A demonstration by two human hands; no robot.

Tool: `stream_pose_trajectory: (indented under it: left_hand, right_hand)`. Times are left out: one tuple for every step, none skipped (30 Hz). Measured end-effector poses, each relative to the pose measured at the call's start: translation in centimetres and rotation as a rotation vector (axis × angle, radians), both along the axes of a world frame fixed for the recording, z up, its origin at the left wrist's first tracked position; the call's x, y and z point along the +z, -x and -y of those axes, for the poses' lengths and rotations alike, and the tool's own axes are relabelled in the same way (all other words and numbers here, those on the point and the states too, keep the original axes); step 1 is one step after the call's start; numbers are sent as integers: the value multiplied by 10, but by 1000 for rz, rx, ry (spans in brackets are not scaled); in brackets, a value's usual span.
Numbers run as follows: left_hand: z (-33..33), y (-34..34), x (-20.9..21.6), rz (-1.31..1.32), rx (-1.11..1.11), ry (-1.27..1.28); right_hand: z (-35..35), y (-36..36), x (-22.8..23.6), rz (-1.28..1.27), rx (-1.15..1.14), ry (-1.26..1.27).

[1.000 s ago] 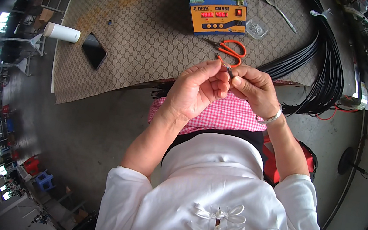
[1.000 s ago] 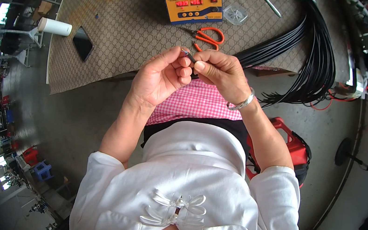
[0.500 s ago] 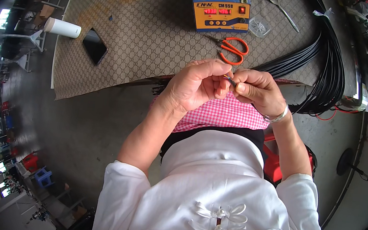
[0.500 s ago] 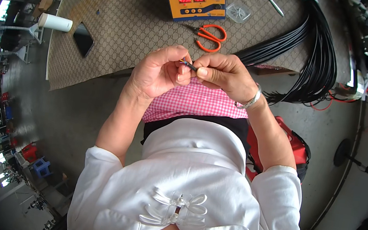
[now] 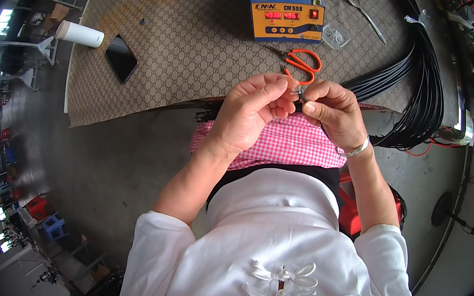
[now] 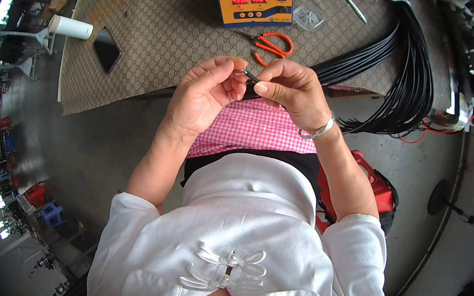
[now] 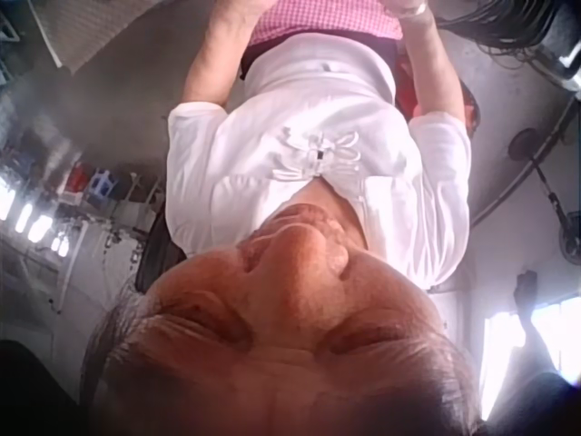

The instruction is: The person is tinning the ends of wires by dipping them into a solder pot and then inspecting the cable assembly.

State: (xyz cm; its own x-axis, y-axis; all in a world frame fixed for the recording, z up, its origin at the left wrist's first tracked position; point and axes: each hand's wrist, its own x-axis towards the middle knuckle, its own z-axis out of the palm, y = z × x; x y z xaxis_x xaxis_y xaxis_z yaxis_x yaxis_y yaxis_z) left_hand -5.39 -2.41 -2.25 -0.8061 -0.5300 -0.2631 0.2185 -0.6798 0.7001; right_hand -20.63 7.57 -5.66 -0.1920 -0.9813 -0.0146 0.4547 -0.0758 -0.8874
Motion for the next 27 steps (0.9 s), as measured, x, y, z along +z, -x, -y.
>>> stream_pose_trajectory:
  left_hand:
    - [0,0,1,13,3,19]
    - [-1,0,2,25,6,38]
    - [-1,-1,3,38,8,56]
    - [-1,0,4,43,1,55]
    - [0,0,4,49,-7,54]
    - [1,1,4,54,-14,53]
    - [1,2,3,65,-18,63]
    - [2,3,2,76,-21,72]
    - [2,3,1,86,-25,82]
    - [2,3,1,59,-28,48]
    - [3,2,1,31,-32,15]
    - [3,2,1,3,-35,-19]
    - [2,2,1,8,-8,-37]
    - [0,2,3,12,18,-55]
    - [-1,2,4,17,45,-74]
    - [-4,1,2,5,47,-47]
    - [-6,-1,-2,-6,50,-21]
    - [-8,-1,-5,-18,53,6]
    - [-10,0,-5,-18,70,35]
    - [-13,1,-4,-18,87,64]
    - [-14,2,-4,-19,104,93]
    - [-14,2,-5,-16,106,113]
    - [-14,2,-5,-13,108,134]
    - [-14,2,-6,-10,109,154]
    - [-14,2,-6,-1,115,174]
    - [-14,2,-6,9,121,194]
    - [-14,2,-5,18,126,214]
  right_hand:
    - [0,0,0,0,-3,-1]
    - [0,0,0,-5,-1,-13]
    - [0,0,0,-10,2,-26]
    - [0,0,-1,-14,5,-39]
    - [0,0,-1,-27,7,-46]
    - [-1,0,0,-41,9,-53]
    - [-1,0,0,-54,12,-59]
    - [-1,0,-1,-50,12,-54]
    - [-1,0,-1,-46,12,-48]
    - [0,0,-2,-43,9,-41]
    - [0,0,-2,-29,-5,-40]
    - [0,0,-2,-14,-20,-38]
    - [0,0,-2,-1,-35,-37]
    - [1,-1,-2,-7,-54,-18]
    - [1,-1,-3,-13,-73,0]
    - [2,-1,-3,-19,-90,19]
    - [2,-1,-3,-25,-98,23]
    - [3,-2,-4,-31,-106,26]
    - [3,-2,-5,-37,-113,30]
    - [3,-3,-6,-26,-107,20]
    - [3,-3,-6,-15,-102,10]
    - [2,-4,-7,-5,-97,0]
    - [3,-4,-7,-15,-108,10]
    - [3,-5,-7,-25,-118,19]
    - [4,-6,-8,-34,-130,28]
    - [3,-6,-7,-35,-118,10]
    - [2,-5,-5,-36,-106,-8]
